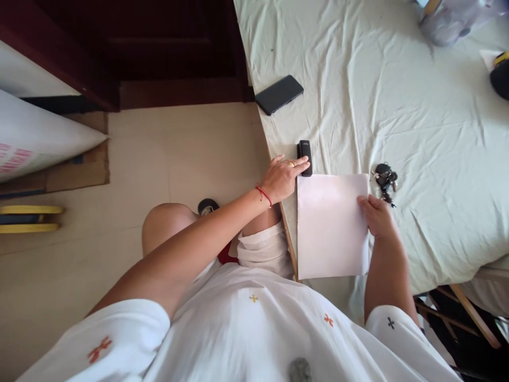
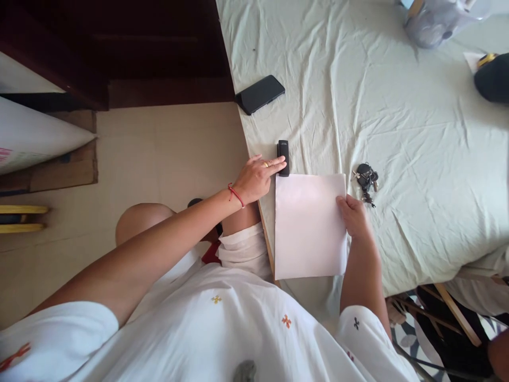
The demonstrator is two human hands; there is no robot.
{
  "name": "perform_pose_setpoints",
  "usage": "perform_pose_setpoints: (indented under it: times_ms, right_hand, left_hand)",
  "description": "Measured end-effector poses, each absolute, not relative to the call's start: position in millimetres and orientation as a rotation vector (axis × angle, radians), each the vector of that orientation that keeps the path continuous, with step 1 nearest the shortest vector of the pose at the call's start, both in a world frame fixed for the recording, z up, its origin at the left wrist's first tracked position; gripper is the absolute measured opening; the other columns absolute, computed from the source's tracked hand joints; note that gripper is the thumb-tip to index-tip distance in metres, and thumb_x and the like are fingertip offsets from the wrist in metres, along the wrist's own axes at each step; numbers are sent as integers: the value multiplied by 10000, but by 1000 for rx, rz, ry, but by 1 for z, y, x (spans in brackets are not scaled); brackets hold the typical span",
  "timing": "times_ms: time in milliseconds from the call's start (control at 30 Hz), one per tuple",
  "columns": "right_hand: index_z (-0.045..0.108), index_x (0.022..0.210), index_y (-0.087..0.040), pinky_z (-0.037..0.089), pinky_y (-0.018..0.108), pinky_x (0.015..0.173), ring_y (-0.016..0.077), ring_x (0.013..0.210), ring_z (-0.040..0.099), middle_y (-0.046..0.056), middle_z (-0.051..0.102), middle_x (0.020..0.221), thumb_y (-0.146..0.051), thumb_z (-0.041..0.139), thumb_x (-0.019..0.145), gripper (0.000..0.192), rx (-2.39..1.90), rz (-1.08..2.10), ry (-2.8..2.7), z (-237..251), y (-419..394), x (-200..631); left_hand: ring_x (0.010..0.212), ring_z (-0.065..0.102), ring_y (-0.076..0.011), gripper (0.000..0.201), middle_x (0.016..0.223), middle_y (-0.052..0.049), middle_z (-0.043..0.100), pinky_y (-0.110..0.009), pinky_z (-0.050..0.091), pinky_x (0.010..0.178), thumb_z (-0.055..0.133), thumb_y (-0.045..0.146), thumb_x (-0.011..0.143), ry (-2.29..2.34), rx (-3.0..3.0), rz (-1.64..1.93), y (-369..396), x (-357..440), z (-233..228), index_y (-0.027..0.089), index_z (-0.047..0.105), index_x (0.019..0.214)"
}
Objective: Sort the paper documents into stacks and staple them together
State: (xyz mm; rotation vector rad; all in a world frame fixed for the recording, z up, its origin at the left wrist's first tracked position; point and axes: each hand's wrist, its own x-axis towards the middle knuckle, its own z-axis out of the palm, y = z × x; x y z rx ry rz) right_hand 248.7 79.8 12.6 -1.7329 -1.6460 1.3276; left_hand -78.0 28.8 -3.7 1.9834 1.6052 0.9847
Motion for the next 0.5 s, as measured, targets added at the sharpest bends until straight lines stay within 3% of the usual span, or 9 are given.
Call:
perform_pose_setpoints:
  times_ms: [133,300,367,500]
  right_hand:
    - [727,883,-206,445,265,470,166,551,574,14,680,666,-598,696,842,395,-1676,1291,-1678,20,54,274]
    - [746,971,-217,482,283,559,177,620,604,28,719,775,-588,685,879,387,-1555,1322,-1643,19,30,290]
    - [740,948,-220,480,289,564,183,631,603,35,713,781,-592,678,884,383,-1532,1347,-1657,16,29,284]
    - [673,840,-215,379,258,485,148,570,514,9,616,675,-603,634,910,397,-1590,1325,-1851,12,40,262]
  left_hand:
    - [1385,552,-219,533,1487,-127,601,-452,406,1198,424,76,927,1603,1947,1153,0,-88,-10,157,569,1433]
    - [1184,665,-231,357,1246,-133,728,-424,518,1075,393,251,1032,1919,1726,1154,-83,-110,-38,158,688,1209]
    - [1207,652,-241,357,1273,-132,712,-437,512,1086,392,271,1034,1961,1681,1062,-116,-121,-52,163,702,1176]
    - [1137,677,-260,335,1197,-127,732,-449,547,1022,411,274,1014,2123,1569,964,-163,-136,-76,174,721,1096]
